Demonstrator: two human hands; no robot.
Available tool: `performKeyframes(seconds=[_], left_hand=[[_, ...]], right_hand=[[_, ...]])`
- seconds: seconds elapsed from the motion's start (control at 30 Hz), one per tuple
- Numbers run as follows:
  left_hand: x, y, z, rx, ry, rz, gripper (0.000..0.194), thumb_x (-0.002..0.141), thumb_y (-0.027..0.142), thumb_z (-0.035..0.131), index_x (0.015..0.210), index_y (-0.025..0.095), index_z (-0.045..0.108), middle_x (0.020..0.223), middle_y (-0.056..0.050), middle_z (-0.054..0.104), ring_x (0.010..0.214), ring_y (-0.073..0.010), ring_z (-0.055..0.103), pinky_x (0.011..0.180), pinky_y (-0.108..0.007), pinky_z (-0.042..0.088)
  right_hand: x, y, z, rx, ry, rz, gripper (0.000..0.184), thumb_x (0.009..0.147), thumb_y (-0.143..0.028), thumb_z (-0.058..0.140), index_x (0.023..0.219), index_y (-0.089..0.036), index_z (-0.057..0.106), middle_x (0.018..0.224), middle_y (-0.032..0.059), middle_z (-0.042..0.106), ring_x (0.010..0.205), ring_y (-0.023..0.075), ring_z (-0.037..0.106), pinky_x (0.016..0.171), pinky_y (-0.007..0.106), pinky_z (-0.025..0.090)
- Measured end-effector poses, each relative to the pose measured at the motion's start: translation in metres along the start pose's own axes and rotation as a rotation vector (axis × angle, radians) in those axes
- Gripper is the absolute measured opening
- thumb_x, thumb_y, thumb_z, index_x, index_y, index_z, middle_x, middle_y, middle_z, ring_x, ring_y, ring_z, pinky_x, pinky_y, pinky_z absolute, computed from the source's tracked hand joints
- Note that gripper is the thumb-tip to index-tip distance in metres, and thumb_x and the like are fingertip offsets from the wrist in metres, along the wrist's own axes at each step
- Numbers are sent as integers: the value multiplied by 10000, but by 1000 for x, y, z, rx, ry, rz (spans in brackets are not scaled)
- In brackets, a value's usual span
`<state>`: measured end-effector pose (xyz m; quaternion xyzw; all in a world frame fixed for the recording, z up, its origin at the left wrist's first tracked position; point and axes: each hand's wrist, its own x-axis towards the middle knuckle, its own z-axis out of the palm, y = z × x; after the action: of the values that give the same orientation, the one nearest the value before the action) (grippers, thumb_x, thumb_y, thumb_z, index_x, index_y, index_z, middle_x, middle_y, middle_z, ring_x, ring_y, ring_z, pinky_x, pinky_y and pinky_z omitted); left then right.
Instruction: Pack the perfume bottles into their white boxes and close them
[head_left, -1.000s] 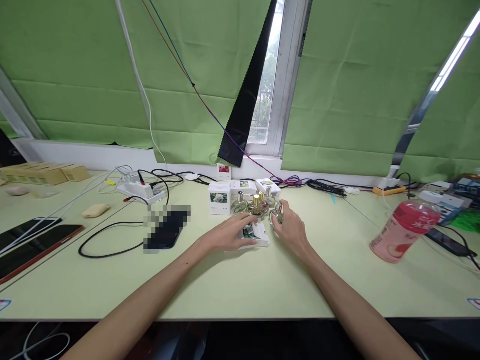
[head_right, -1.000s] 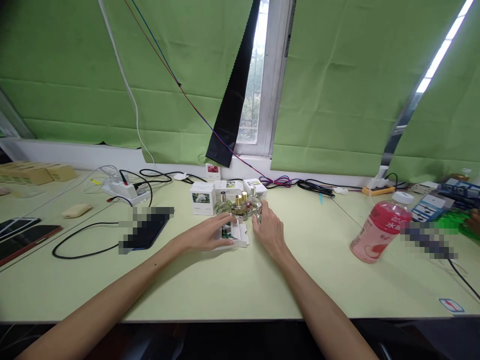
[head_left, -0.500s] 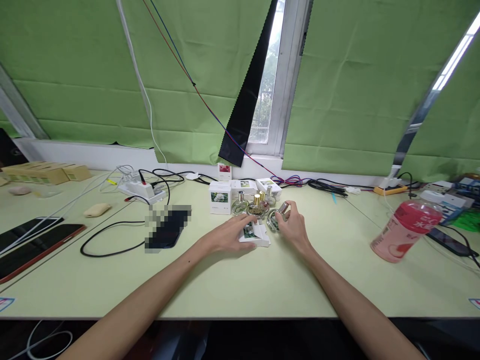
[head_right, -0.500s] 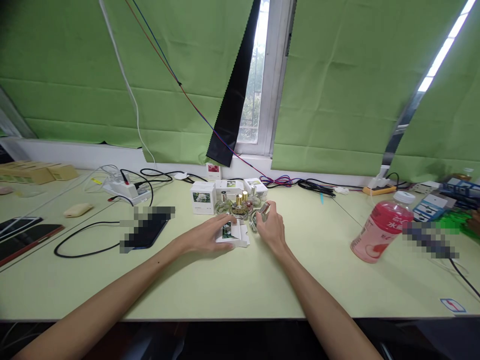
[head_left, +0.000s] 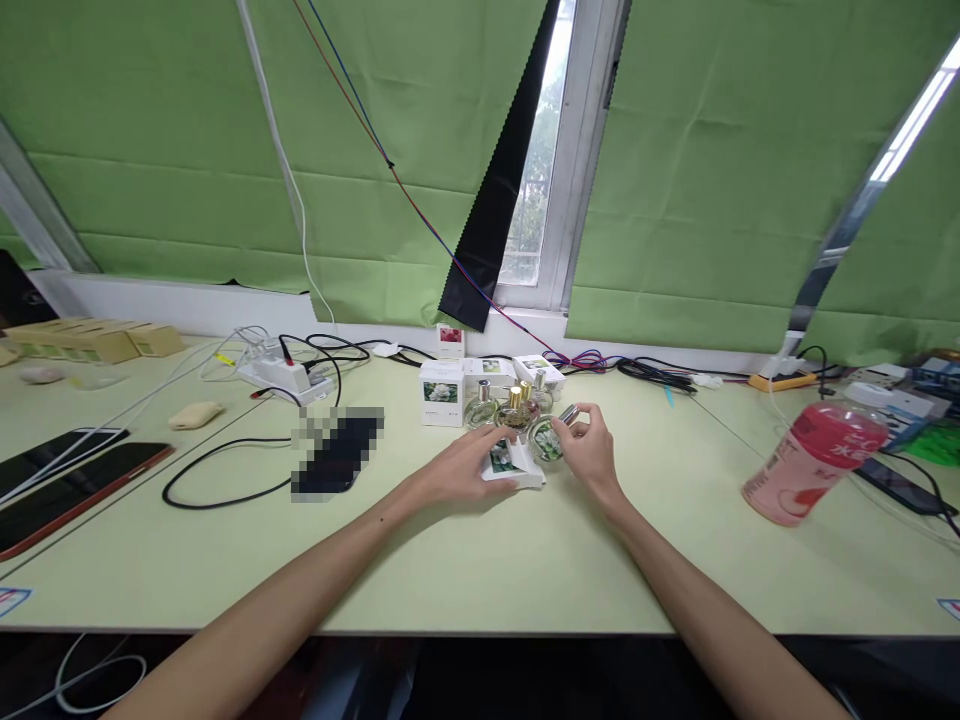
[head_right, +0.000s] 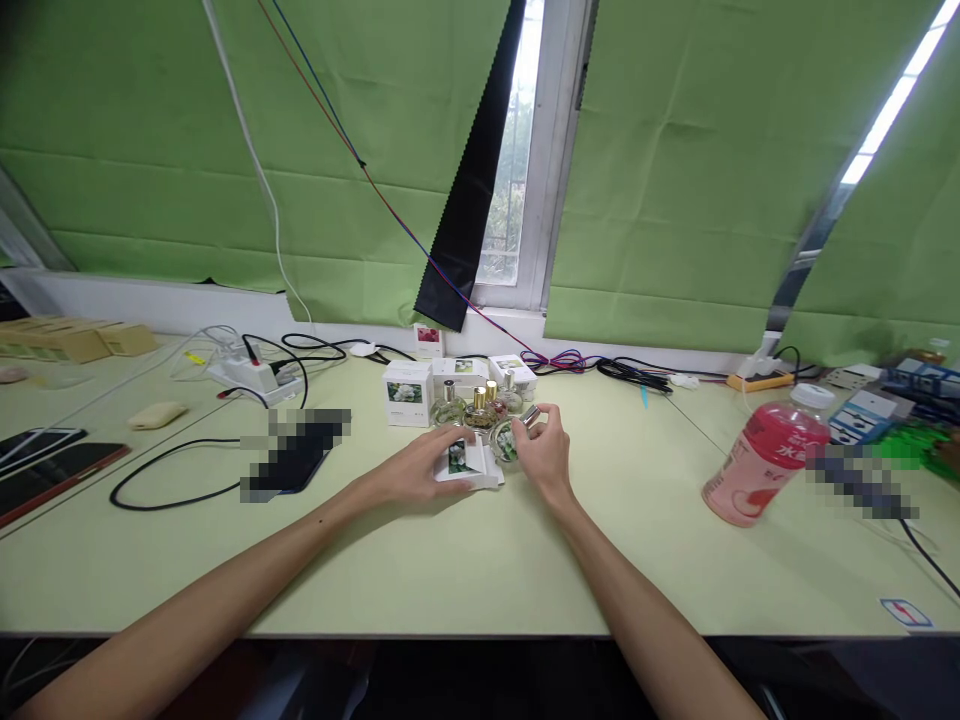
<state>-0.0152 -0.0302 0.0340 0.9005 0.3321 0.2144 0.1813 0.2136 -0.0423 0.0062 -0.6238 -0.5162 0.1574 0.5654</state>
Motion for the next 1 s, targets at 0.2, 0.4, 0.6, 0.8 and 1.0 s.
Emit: performKeyframes(seconds=[0.2,0.4,0.6,0.8,1.0], left_hand=[[2,1,4,-20,68,-9,562,813,528,709,1288,253,586,1268,-76,663,1087,-304,633,880,-378,501],[4,0,7,-13,102,-40,584,781,539,730,1267,249,589,1216,-63,689,1050,-299,655,868,-381,509],[6,-2,9,-34,123,-56,610,756,526,755,1275,247,598,1323,-64,663,1170,-315,635,978,-404,502],[7,-3,12,-41,148,-71,638,748,546,759,1291,253,599,1316,-50,673,1167,-309,642,999,-414,503],[7,-4,14,-66,165,-65,657,748,532,764,1315,256,581,1338,-60,654,1193,-309,630,1007,-416,511]], right_hand=[[1,1,0,46,-12,68,380,767,-475,669,1012,-237,504,578,-33,648,577,222,626,614,302,430],[1,3,3,146,-49,123,415,733,-483,713,1001,-229,523,555,-37,641,506,194,589,518,269,410],[1,6,7,263,-90,205,476,685,-497,767,997,-230,527,518,-72,597,387,136,486,391,223,315],[1,5,9,386,-123,314,452,699,-438,757,997,-255,470,448,-116,529,321,116,389,308,206,240],[1,5,11,425,-152,386,477,679,-426,781,997,-258,468,420,-126,503,313,109,378,283,193,245]])
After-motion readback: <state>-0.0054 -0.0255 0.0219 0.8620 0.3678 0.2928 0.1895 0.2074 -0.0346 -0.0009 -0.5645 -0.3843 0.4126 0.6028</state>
